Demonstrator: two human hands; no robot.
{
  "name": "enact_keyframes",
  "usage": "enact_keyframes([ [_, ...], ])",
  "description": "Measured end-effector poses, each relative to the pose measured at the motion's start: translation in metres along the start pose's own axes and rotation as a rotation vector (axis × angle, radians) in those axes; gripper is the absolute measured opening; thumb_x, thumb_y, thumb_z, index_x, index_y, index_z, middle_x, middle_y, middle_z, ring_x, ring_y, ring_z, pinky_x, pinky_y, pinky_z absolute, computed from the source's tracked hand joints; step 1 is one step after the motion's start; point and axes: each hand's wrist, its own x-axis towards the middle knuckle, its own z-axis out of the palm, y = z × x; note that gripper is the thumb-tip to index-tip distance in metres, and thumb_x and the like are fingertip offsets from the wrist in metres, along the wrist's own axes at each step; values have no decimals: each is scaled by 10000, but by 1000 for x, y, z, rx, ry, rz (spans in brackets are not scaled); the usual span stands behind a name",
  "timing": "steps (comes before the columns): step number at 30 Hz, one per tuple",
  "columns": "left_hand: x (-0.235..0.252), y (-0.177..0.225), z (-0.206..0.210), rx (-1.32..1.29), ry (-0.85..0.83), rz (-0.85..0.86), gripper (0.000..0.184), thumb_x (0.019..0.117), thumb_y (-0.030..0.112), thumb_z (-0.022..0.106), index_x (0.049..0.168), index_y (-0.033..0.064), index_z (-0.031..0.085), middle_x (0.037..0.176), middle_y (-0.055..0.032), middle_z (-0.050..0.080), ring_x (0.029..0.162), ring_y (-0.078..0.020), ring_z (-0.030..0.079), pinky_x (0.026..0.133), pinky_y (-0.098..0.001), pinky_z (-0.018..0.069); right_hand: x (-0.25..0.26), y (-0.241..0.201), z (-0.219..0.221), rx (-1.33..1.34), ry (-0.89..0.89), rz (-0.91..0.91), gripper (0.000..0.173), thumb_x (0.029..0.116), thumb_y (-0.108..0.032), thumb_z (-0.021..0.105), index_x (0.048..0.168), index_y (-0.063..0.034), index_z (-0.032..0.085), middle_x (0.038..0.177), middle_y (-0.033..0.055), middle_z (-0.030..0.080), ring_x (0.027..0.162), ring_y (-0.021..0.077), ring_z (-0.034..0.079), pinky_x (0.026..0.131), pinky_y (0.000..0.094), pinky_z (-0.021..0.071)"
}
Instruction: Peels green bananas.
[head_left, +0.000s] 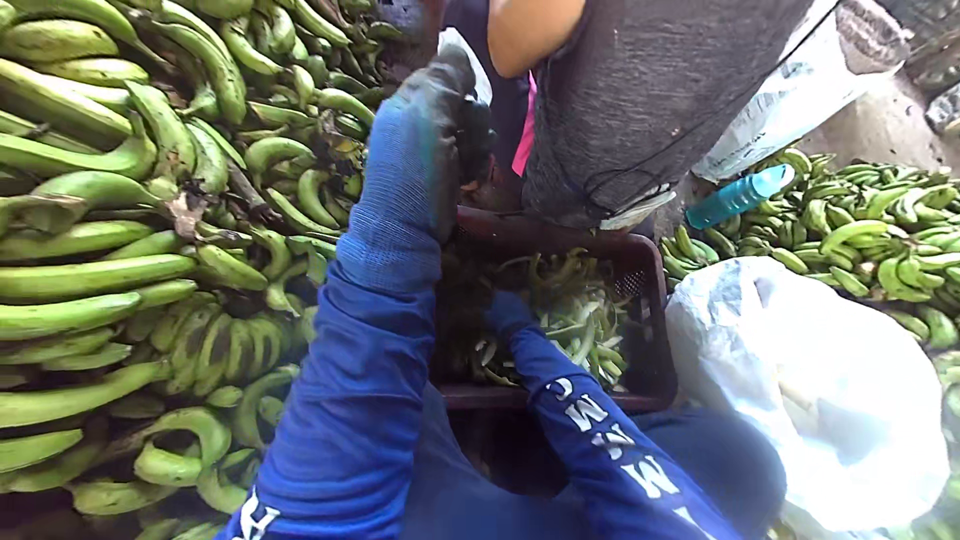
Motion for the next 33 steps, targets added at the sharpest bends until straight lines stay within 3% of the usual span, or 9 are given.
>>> enact_keyframes([
  [5, -24, 35, 59, 563, 166, -93, 399, 1075, 427, 453, 1273, 138, 644, 990, -37, 699, 828, -150, 703, 747, -372, 617, -25, 25, -29, 180, 120, 1, 425, 934, -271, 668, 1342, -153, 637, 1227, 156, 703, 1165, 353, 662, 976, 613, 520],
  [10, -34, 20, 75, 1155, -100, -222, 516, 1089, 491, 332, 1365, 157, 612, 1202, -161, 688, 1135, -332, 659, 962, -641, 493, -111, 86, -125, 488, 352, -353, 431, 915, -275, 766, 1322, -189, 653, 1127, 52, 734, 976, 200, 713, 881, 492, 602],
  [12, -41, 11, 91, 1076, -257, -284, 511, 1100, 455, 310, 1293, 133, 658, 1150, -159, 699, 1087, -314, 671, 931, -621, 515, -154, 104, -159, 540, 456, -525, 412, 894, -197, 788, 1287, -204, 664, 1096, -12, 740, 878, 123, 712, 780, 399, 632],
  [14, -54, -1, 113, 832, -411, -250, 558, 1094, 514, 278, 1129, 152, 701, 909, -65, 702, 801, -182, 684, 708, -449, 590, -184, 122, -176, 589, 532, -642, 412, 898, -171, 784, 1291, -208, 667, 1143, -44, 736, 910, 90, 716, 782, 347, 644],
  [16, -67, -16, 136, 497, -510, -243, 508, 1066, 521, 349, 1174, 184, 714, 888, -30, 708, 724, -125, 664, 631, -339, 587, -192, 137, -171, 680, 669, -666, 450, 911, -187, 775, 1340, -185, 638, 1131, -12, 736, 907, 121, 725, 768, 362, 654],
  [21, -66, -47, 156, 319, -270, -292, 496, 1068, 547, 391, 1227, 177, 680, 941, -70, 711, 767, -177, 679, 663, -382, 598, -166, 157, -135, 844, 794, -402, 605, 936, -460, 688, 1436, -157, 533, 1049, 48, 706, 835, 149, 688, 740, 410, 614],
  [26, -56, -50, 162, -52, -124, -407, 578, 1043, 640, 297, 1132, 178, 633, 887, -34, 666, 670, -114, 614, 572, -268, 527, -173, 151, -123, 752, 702, -590, 493, 1053, -470, 486, 1350, -91, 593, 991, 35, 680, 796, 116, 646, 718, 346, 580],
  [29, -60, -52, 159, 192, -78, -278, 528, 1066, 605, 303, 1144, 205, 639, 837, -13, 652, 639, -99, 604, 551, -274, 529, -172, 148, -119, 655, 717, -714, 518, 1046, -473, 526, 1397, -98, 591, 1121, 58, 684, 920, 127, 667, 810, 376, 603],
  [33, -63, -54, 153, 543, -108, -64, 456, 1086, 502, 307, 1331, 250, 598, 970, -39, 692, 780, -148, 670, 651, -382, 589, -174, 145, -119, 603, 683, -821, 521, 1056, -516, 483, 1392, -137, 606, 1108, 49, 667, 903, 124, 663, 774, 378, 608],
])
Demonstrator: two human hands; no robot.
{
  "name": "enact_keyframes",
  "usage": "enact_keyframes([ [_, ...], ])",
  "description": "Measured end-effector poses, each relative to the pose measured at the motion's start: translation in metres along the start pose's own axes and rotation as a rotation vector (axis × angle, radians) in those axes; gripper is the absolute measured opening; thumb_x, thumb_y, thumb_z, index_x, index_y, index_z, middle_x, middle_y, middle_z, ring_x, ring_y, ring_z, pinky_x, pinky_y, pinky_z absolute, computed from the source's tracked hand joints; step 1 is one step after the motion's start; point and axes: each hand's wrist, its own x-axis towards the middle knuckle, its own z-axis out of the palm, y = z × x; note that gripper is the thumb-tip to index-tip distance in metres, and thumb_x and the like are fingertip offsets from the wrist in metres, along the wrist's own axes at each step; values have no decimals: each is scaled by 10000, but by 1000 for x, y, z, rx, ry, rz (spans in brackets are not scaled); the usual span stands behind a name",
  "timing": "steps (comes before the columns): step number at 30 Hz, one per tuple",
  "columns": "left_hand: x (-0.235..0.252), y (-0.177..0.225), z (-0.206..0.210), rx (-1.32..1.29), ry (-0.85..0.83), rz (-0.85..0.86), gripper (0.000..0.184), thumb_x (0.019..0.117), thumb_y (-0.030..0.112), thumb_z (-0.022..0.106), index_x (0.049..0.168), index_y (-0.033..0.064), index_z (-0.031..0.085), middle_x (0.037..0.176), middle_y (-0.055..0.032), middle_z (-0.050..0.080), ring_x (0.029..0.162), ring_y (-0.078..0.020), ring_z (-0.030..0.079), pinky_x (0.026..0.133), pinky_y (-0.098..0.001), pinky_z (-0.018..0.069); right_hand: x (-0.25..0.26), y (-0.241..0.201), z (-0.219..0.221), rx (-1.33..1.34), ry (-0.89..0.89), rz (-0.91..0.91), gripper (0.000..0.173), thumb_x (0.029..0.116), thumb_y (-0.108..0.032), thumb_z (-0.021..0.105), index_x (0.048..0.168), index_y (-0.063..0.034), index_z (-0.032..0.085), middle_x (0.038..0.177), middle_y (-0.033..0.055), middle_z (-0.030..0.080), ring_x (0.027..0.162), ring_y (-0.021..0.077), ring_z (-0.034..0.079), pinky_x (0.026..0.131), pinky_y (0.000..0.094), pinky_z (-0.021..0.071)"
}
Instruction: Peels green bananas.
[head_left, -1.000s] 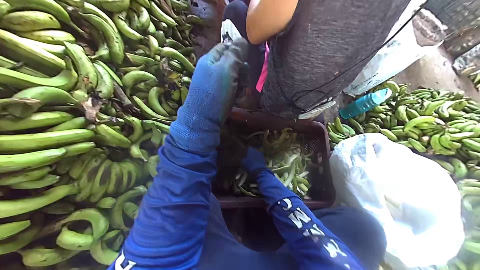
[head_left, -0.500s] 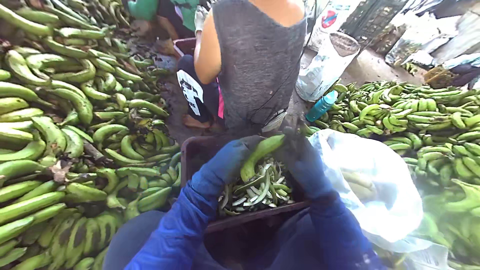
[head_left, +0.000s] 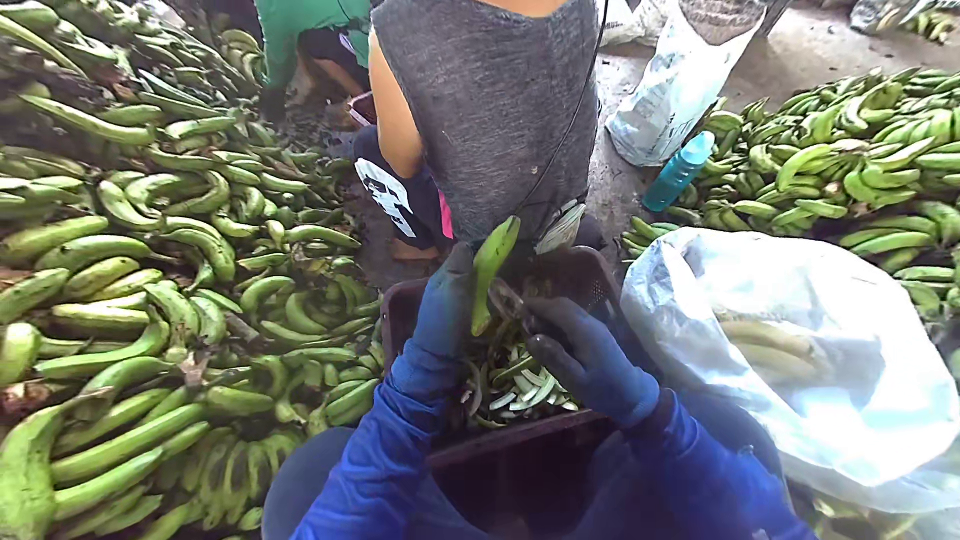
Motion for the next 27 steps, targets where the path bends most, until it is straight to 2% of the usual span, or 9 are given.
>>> enact_keyframes([
  [2, 0, -2, 2, -6, 1, -4, 409, 1085, 465, 321, 1297, 242, 591, 947, -42, 680, 751, -153, 659, 615, -380, 576, 1, -1, 1, -6, -54, -6, 519, 1054, -525, 485, 1366, -137, 630, 1109, 49, 675, 914, 130, 669, 783, 387, 609],
  [8, -9, -4, 11, -250, -52, -44, 668, 1054, 646, 167, 1319, 233, 621, 941, -47, 685, 716, -143, 641, 595, -344, 566, 8, 6, 11, -103, -111, 51, 493, 1026, -540, 542, 1330, -173, 672, 1126, 41, 680, 943, 145, 672, 816, 413, 599],
  [12, -9, -1, 15, -82, -12, -109, 556, 1082, 565, 261, 1152, 180, 655, 846, -57, 669, 684, -166, 647, 581, -384, 570, 21, 14, 13, -329, 201, 16, 388, 981, -403, 657, 1294, -177, 697, 1107, 74, 689, 962, 217, 685, 791, 460, 608],
  [14, -8, -2, 17, 21, -49, -165, 454, 1093, 487, 305, 1192, 182, 626, 886, -59, 663, 719, -175, 658, 616, -405, 582, 32, 21, 0, -417, 316, 143, 407, 1004, -414, 624, 1320, -164, 682, 1168, 132, 685, 1060, 295, 676, 874, 520, 587],
  [16, -7, -3, 16, -83, -102, -237, 508, 1090, 532, 301, 1185, 181, 655, 878, -63, 663, 715, -171, 642, 623, -385, 571, 41, 30, -21, -358, 385, 331, 473, 1030, -486, 544, 1320, -134, 670, 1238, 155, 664, 1140, 311, 651, 957, 558, 550],
  [18, -5, 0, 16, -302, -144, -287, 601, 1067, 611, 292, 1138, 144, 662, 813, -80, 639, 633, -171, 602, 564, -341, 545, 39, 30, -34, -267, 407, 392, 548, 1047, -508, 501, 1386, -96, 626, 1278, 167, 650, 1157, 304, 645, 986, 561, 523],
  [20, -2, -1, 11, -398, -163, -240, 500, 1088, 539, 319, 1209, 167, 631, 866, -77, 652, 652, -167, 614, 579, -323, 553, 29, 21, -31, -139, 356, 377, 547, 1043, -523, 507, 1401, -121, 606, 1222, 99, 693, 1057, 207, 687, 925, 493, 575],
  [23, 0, -5, 6, -258, -59, -111, 472, 1089, 542, 323, 1268, 222, 620, 892, -67, 678, 669, -165, 645, 572, -337, 569, 15, 7, -9, 71, 203, 272, 443, 1027, -463, 570, 1316, -133, 638, 972, 27, 712, 775, 130, 675, 692, 389, 605],
  [27, -2, -3, 2, -158, 17, -23, 465, 1082, 550, 326, 1344, 271, 590, 946, -43, 684, 730, -154, 657, 616, -368, 583, 5, -4, 8, 232, -67, 133, 436, 1031, -432, 591, 1296, -95, 672, 1084, 26, 717, 905, 94, 686, 813, 327, 610],
])
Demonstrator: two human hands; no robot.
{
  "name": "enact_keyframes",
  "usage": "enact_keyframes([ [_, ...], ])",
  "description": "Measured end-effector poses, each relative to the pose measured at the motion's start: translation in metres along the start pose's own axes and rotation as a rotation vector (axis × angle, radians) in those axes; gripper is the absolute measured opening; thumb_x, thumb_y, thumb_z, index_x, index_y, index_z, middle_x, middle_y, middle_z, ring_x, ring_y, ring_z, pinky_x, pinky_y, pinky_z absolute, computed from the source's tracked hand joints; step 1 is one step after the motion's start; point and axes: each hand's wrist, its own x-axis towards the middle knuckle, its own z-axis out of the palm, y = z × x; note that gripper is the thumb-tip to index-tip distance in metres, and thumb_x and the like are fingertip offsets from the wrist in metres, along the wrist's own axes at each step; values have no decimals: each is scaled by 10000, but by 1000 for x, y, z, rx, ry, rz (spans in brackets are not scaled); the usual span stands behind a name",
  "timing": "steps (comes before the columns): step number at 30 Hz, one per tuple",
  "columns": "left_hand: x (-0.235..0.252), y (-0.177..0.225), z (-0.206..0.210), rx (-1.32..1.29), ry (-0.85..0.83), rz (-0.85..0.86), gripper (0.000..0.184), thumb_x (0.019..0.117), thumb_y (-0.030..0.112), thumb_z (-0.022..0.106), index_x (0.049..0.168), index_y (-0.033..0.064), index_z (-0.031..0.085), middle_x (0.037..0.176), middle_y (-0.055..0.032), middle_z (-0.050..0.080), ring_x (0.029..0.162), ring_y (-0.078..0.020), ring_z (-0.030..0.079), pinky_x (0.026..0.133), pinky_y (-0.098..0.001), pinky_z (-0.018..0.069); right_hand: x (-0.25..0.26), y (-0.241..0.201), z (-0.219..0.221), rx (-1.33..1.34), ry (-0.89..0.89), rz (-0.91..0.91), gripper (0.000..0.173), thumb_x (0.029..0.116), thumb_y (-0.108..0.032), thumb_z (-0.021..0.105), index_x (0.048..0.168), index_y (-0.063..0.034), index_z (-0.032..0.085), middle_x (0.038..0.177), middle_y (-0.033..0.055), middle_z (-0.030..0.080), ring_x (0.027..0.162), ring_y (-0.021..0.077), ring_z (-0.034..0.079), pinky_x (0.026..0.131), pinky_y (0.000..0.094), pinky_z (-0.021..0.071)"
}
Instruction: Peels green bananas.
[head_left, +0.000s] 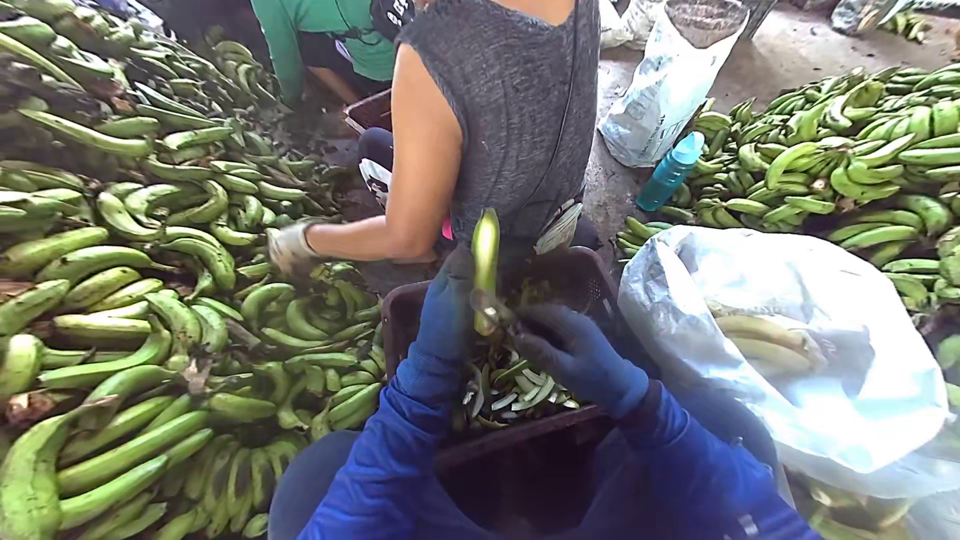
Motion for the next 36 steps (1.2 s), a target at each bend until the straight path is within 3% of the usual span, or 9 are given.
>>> enact_keyframes([
  [4, -4, -2, 2, 72, -46, 24, 426, 1072, 470, 391, 1442, 310, 528, 981, -35, 692, 725, -142, 661, 621, -353, 589, 4, 7, 0, -115, 3, 17, 450, 1016, -492, 593, 1288, -150, 703, 1118, 13, 703, 959, 95, 680, 859, 351, 602],
  [7, -4, 0, 16, -23, -154, -42, 395, 1091, 393, 378, 1401, 238, 567, 1027, -37, 692, 819, -125, 667, 714, -331, 594, 16, 18, -11, -392, 279, 2, 412, 997, -458, 626, 1292, -181, 701, 1120, 56, 694, 985, 197, 680, 839, 474, 601],
  [11, -8, -4, 26, -228, -350, -196, 454, 1104, 466, 317, 1383, 219, 577, 955, -63, 664, 746, -132, 638, 658, -298, 573, 35, 23, -50, -449, 524, 181, 536, 1034, -515, 531, 1378, -119, 644, 1244, 146, 679, 1142, 291, 658, 984, 552, 534],
  [13, -6, -6, 24, -325, -367, -221, 574, 1063, 603, 318, 1336, 184, 599, 892, -73, 653, 693, -139, 624, 613, -291, 565, 29, 19, -57, -355, 549, 194, 568, 1028, -553, 522, 1392, -130, 629, 1243, 119, 681, 1093, 241, 676, 945, 521, 557],
  [19, -1, -1, 7, 36, -39, 8, 459, 1080, 531, 392, 1437, 284, 540, 975, -74, 699, 713, -187, 680, 608, -387, 608, 6, 3, -19, -103, 306, 83, 453, 992, -486, 612, 1280, -138, 651, 957, -2, 716, 763, 109, 674, 667, 372, 605],
  [25, -3, -1, -4, -27, 46, 67, 469, 1091, 521, 340, 1524, 366, 431, 1058, -55, 675, 742, -172, 655, 618, -374, 588, 2, 4, 4, 13, -9, 13, 402, 998, -446, 656, 1237, -127, 710, 1063, -5, 728, 891, 80, 692, 812, 325, 617],
  [29, -10, 3, 3, -99, -80, 14, 416, 1107, 431, 351, 1485, 328, 490, 1036, -22, 702, 762, -112, 675, 642, -306, 596, 11, 15, -4, -137, 167, -64, 379, 970, -385, 704, 1252, -133, 706, 1088, 20, 711, 902, 105, 688, 806, 368, 620],
  [32, -11, 11, 8, -73, -280, -112, 427, 1103, 426, 353, 1453, 260, 532, 1032, -64, 693, 786, -157, 672, 665, -349, 598, 29, 18, -28, -330, 400, -47, 356, 1001, -346, 656, 1266, -112, 702, 1127, 62, 717, 999, 160, 697, 891, 418, 605],
  [36, -8, 5, 18, -186, -419, -266, 498, 1064, 511, 397, 1446, 217, 524, 955, -118, 670, 704, -198, 642, 610, -344, 574, 39, 20, -58, -382, 525, 187, 537, 1020, -551, 529, 1339, -141, 667, 1222, 81, 709, 1140, 203, 670, 1019, 488, 535],
])
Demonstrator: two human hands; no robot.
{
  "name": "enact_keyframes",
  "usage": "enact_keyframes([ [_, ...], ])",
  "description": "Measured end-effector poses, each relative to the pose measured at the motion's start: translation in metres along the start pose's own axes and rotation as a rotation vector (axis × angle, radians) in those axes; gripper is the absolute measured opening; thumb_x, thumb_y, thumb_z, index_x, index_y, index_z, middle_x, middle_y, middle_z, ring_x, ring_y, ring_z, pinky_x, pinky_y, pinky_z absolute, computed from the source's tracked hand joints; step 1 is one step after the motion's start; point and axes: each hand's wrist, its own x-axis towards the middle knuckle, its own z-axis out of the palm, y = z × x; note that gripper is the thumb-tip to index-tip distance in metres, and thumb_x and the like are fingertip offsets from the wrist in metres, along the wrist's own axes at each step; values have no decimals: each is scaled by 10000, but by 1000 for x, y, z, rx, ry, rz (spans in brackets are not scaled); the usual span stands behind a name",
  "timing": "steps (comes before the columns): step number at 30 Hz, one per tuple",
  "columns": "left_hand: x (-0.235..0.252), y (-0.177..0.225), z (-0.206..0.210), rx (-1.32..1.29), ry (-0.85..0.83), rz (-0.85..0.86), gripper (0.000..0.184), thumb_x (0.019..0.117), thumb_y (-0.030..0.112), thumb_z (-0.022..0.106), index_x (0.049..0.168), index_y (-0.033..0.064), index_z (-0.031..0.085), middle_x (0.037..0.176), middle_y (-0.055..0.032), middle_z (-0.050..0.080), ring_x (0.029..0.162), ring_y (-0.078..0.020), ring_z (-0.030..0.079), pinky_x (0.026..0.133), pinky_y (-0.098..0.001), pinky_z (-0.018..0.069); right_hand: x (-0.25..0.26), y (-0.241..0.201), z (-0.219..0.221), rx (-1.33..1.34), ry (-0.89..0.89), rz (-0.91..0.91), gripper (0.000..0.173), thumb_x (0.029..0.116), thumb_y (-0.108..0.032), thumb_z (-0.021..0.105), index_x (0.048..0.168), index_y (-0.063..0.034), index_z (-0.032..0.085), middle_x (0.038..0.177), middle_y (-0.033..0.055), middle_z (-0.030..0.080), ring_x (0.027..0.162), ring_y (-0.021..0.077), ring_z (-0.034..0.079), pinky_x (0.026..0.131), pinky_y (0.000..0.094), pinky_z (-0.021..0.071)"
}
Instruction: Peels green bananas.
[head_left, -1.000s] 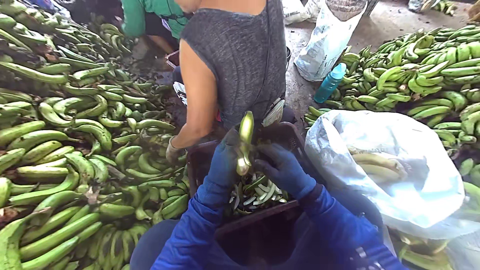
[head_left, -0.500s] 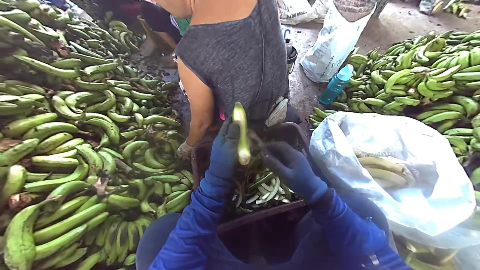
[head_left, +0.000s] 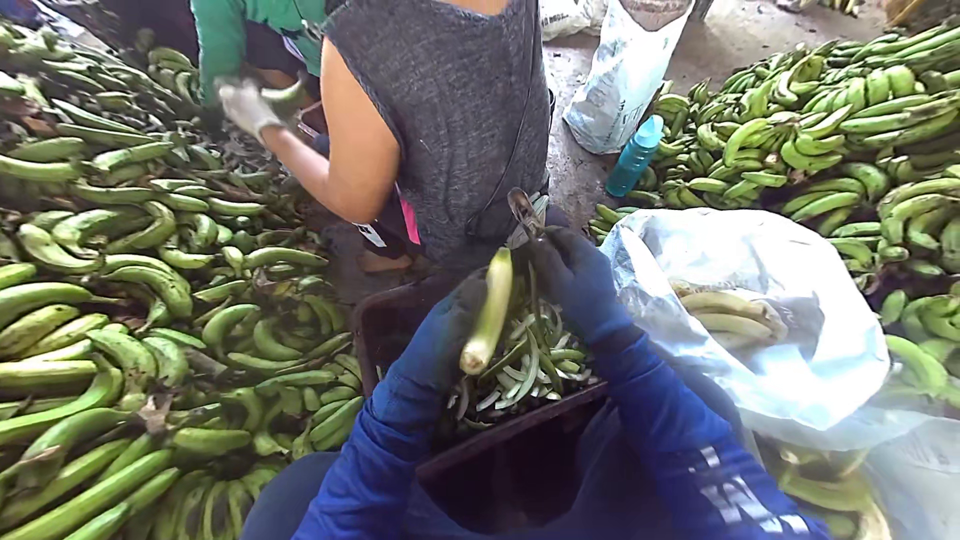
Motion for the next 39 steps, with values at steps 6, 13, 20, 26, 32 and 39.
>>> enact_keyframes([
  [6, 1, 8, 0, 194, 118, 31, 515, 966, 438, 657, 1421, 218, 557, 1005, -113, 697, 760, -211, 677, 655, -379, 598, -39, -14, 5, -33, -52, -188, 466, 968, -484, 663, 1290, -146, 666, 1150, 59, 696, 972, 182, 694, 820, 467, 613],
  [13, -3, 9, 7, 506, 90, 11, 480, 1009, 354, 612, 1475, 279, 525, 1106, -26, 720, 885, -150, 706, 774, -381, 615, -14, -2, 0, -208, -50, 9, 527, 1028, -560, 517, 1339, -159, 658, 1240, 128, 684, 1112, 310, 674, 915, 608, 546],
  [20, 8, 0, -6, -284, 509, 144, 390, 1074, 386, 497, 1409, 187, 503, 1142, -89, 697, 946, -204, 703, 791, -399, 607, -50, -16, 23, 84, -106, -18, 478, 980, -530, 608, 1273, -154, 658, 1016, 29, 724, 837, 151, 702, 747, 452, 616],
  [26, 11, -7, -17, -354, 699, 177, 414, 1045, 495, 510, 1339, 206, 546, 1049, -65, 682, 878, -189, 687, 741, -416, 596, -73, -26, 45, 157, -189, -167, 482, 983, -517, 630, 1264, -129, 679, 1070, 18, 732, 908, 116, 706, 801, 397, 628],
  [32, 1, 9, -11, -76, 442, 55, 403, 1081, 389, 460, 1450, 235, 509, 1078, -84, 699, 883, -183, 696, 751, -389, 606, -52, -13, 36, 93, -221, -240, 420, 1013, -462, 601, 1288, -158, 694, 1094, 29, 715, 953, 142, 692, 835, 421, 608],
  [39, -7, 9, -2, -94, -10, -91, 471, 1059, 435, 460, 1466, 197, 473, 997, -120, 688, 785, -177, 679, 680, -309, 589, -6, 10, 23, -14, -215, 41, 488, 1058, -543, 462, 1287, -179, 693, 1094, 64, 749, 998, 221, 717, 894, 555, 573],
])
